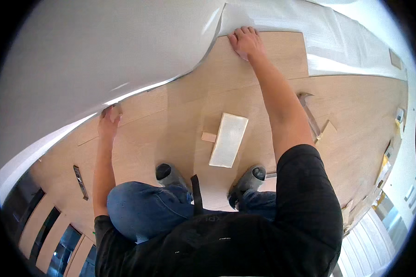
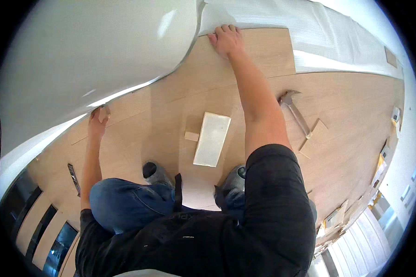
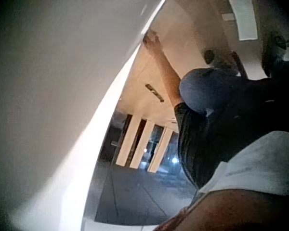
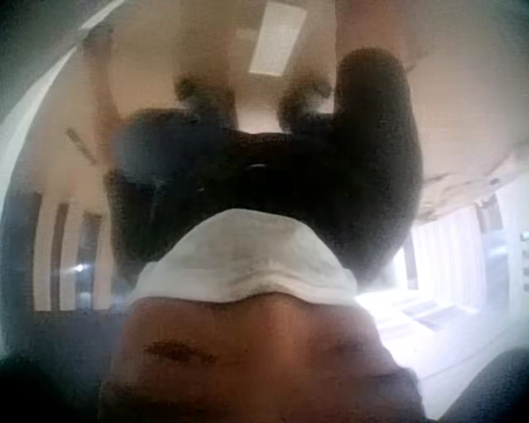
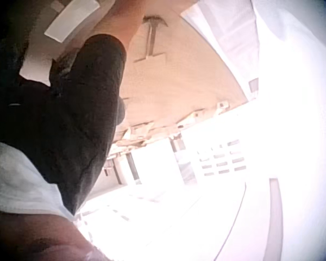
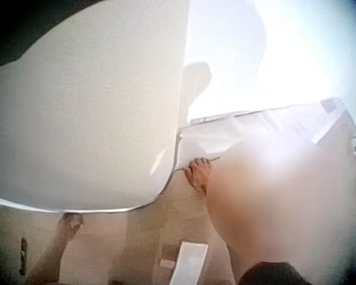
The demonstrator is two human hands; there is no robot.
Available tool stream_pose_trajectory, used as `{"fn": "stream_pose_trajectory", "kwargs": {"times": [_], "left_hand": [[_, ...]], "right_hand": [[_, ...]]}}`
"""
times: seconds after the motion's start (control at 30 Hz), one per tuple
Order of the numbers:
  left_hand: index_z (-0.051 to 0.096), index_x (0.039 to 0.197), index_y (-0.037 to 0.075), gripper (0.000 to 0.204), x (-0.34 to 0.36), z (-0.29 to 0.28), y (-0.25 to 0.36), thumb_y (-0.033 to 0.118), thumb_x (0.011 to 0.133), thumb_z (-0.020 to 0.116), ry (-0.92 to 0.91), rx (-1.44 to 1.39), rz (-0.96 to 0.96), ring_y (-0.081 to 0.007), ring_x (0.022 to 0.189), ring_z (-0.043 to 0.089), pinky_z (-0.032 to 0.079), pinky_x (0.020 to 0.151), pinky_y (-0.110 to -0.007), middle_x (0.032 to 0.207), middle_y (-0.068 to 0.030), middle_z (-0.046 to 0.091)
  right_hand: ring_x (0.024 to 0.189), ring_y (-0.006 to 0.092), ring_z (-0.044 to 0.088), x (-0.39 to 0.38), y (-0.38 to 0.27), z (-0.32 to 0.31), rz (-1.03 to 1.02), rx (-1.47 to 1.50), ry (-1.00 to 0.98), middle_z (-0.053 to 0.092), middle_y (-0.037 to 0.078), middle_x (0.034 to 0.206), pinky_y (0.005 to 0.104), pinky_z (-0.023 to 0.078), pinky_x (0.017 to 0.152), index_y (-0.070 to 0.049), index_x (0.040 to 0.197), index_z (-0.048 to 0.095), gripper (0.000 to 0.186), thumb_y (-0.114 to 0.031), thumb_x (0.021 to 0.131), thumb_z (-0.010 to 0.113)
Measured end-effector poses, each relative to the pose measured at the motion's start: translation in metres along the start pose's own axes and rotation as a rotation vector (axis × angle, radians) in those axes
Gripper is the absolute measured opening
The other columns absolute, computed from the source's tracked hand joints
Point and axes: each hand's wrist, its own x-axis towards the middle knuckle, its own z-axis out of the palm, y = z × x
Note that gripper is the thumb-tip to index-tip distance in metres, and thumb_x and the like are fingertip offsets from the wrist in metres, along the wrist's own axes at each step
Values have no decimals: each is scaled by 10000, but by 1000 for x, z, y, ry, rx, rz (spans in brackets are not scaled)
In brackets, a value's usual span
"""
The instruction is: The person installs wood flooring by fitting planks together and using a hammer with a tapping block and a pull bar to secure them. They mark a board with a pencil before removing a section of the flooring.
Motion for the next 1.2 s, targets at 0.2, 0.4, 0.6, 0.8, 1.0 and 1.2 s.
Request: {"fn": "stream_pose_trajectory", "kwargs": {"times": [0.2, 0.4, 0.6, 0.8, 1.0, 1.2], "left_hand": [[503, 1479, 77, 637, -1, 14, -5, 294, 922, 723, -30, -59, 85, -377, 1404, 455, 390, 1160, -460, 1507, -179, 516], [511, 1480, 97, 612, -5, 22, 3, 297, 939, 716, -35, -70, 92, -368, 1417, 447, 376, 1173, -455, 1508, -163, 521], [489, 1503, 97, 632, -11, 44, -34, 347, 956, 683, -24, 3, 74, -360, 1455, 394, 319, 1212, -460, 1549, -152, 481], [526, 1443, 73, 617, 7, 38, 26, 304, 910, 732, -49, -56, 3, -384, 1400, 443, 406, 1143, -469, 1503, -202, 485], [460, 1508, 139, 605, -21, 25, 48, 344, 972, 652, -74, -73, -85, -331, 1442, 402, 396, 1158, -473, 1553, -111, 453], [443, 1544, 158, 561, 12, 48, 28, 330, 1026, 574, 31, 65, 117, -345, 1486, 346, 302, 1212, -505, 1617, -111, 390]], "right_hand": [[1317, 374, 466, -7, 11, 32, -17, 80, 84, 540, 181, 1395, 466, 349, 1159, -64, 1191, 701, 446, -385, 1047, 426], [1275, 367, 487, -7, 24, 38, -62, 86, 171, 562, 189, 1319, 462, 385, 1122, -26, 1235, 621, 437, -384, 1047, 457], [1263, 362, 495, 6, 17, 50, -136, 75, 154, 597, 192, 1218, 466, 402, 1098, -24, 1201, 628, 391, -344, 1026, 487], [1257, 356, 507, -1, 52, 48, 4, 41, 59, 597, 197, 1284, 497, 380, 1114, -37, 1224, 638, 380, -307, 1054, 431], [1250, 381, 512, -6, 37, 29, -80, -48, 101, 574, 207, 1311, 480, 398, 1096, -37, 1217, 632, 372, -311, 1051, 441], [1312, 389, 500, 36, 113, 66, -168, -299, 474, 589, 191, 1361, 534, 370, 1124, -45, 1266, 627, 368, -270, 1057, 423]]}}
